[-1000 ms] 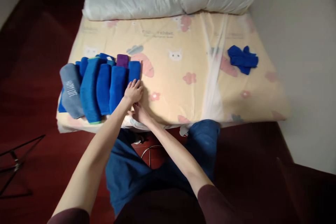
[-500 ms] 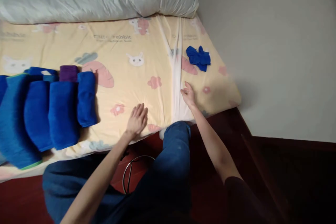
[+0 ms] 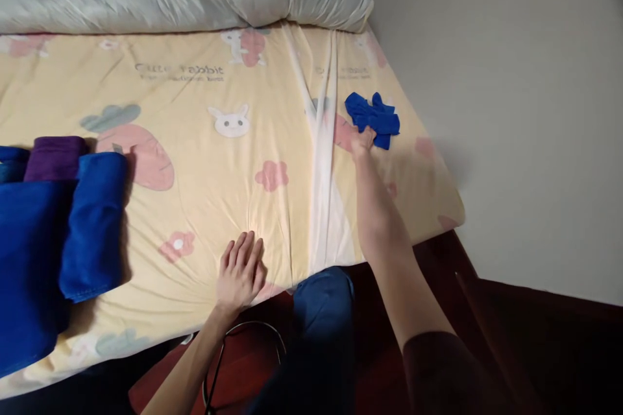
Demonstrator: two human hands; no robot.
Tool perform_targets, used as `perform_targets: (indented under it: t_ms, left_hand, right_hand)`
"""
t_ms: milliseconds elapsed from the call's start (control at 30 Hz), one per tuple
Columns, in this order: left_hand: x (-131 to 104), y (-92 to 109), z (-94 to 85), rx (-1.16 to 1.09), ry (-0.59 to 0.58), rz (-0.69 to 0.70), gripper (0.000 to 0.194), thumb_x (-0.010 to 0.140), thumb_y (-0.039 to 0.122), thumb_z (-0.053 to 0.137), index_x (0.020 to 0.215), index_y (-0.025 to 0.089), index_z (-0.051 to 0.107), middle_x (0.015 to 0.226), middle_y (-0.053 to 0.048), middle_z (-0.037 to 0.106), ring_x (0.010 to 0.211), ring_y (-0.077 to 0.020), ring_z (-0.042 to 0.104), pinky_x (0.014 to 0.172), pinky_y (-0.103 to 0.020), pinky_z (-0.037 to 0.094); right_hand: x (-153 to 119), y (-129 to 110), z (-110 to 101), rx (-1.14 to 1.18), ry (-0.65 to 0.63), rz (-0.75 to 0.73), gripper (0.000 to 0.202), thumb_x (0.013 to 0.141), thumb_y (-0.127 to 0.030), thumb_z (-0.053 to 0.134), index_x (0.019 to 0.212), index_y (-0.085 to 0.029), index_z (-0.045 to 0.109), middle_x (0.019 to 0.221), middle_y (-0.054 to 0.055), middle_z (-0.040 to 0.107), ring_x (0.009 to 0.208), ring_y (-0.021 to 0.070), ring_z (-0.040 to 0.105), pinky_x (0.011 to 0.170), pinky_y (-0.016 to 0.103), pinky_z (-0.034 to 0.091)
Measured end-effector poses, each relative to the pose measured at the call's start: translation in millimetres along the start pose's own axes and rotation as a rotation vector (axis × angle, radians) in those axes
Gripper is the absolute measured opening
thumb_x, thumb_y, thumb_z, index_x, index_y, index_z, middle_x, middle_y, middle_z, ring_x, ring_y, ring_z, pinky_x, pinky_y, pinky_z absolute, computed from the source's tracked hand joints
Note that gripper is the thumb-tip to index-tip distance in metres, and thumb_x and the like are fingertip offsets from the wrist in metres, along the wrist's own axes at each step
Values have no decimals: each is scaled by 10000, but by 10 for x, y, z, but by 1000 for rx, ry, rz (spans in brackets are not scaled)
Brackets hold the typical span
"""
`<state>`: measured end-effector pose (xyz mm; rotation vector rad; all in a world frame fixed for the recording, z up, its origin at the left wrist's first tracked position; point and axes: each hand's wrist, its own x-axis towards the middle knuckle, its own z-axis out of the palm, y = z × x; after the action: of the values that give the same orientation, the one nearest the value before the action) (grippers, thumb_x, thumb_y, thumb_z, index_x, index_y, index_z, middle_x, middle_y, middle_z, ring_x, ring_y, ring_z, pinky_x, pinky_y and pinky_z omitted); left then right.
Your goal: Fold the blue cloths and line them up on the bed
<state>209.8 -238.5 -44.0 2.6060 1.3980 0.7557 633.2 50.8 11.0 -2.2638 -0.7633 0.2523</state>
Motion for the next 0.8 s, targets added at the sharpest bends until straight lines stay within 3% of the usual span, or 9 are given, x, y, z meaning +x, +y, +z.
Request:
perform_targets:
  t_ms: [67,133,200,300,400,500,567,667,800]
  left_hand:
    - [-20,-9,14,-14,5,1,641,946,220,581,1574,179,462,1593,-169,509,1495,-351,468,1251,-537,322]
    - [-53,-24,24,-35,18,-13,604,951,225,571,1548,172,494,1585,-176,515,1494,-354,468,1249,-545,325]
    - [-66,-32,24,-62,19,-39,548,961,232,555,1505,170,539,1571,-179,529,1487,-354,475,1243,-555,334]
    - [-29,-17,-54,-139,-31,-91,465,977,254,516,1424,159,606,1535,-183,561,1474,-360,483,1234,-581,346]
    - [-36,83,-313,-315,-92,-172,393,989,274,472,1310,146,658,1475,-182,596,1427,-345,518,1214,-588,386]
    - [-190,391,-793,-570,-23,-265,338,1035,319,432,1254,185,653,1323,-138,654,1287,-264,604,1142,-503,491]
    - [-370,713,-1187,-703,55,-309,296,1046,368,483,1247,207,629,1254,-117,658,1196,-239,640,1074,-459,540]
    - [-726,1197,-1688,-801,66,-265,392,978,399,653,1322,233,566,1292,-112,633,1181,-248,651,1017,-435,571]
    - [-1309,1449,-1987,-705,119,-213,321,952,262,644,1258,216,562,1211,-111,654,1149,-248,667,1003,-420,582]
  right_hand:
    - [-2,17,-116,88,45,-67,491,1026,-205,488,1476,-11,515,1490,255,472,1352,219,567,1181,383,422]
    - [-207,9,-345,224,77,-196,467,1036,-240,472,1443,-27,554,1459,238,508,1273,189,621,1122,354,482]
    - [-571,-29,-708,400,96,-359,412,1027,-332,534,1340,-88,647,1390,201,584,1224,206,653,1075,380,537]
    - [-1247,-115,-1474,595,139,-518,427,975,-486,632,1168,-115,715,1193,160,684,1140,244,694,1023,439,585]
    - [-1916,-195,-2318,665,189,-612,408,948,-516,672,1077,-131,710,1043,116,710,998,217,728,953,413,618]
    - [-2636,-211,-2926,592,148,-655,310,928,-471,717,1003,-171,699,964,75,715,867,176,727,840,337,636]
    - [-3231,-149,-3087,531,10,-678,247,922,-422,733,988,-186,699,930,57,719,796,156,714,756,288,631]
    - [-4262,46,-3000,534,-254,-778,121,957,-309,694,1007,-202,720,928,47,728,727,128,691,669,241,605]
    - [-5485,331,-2760,529,-476,-912,140,977,-164,635,999,-221,761,946,53,743,823,148,721,738,256,626]
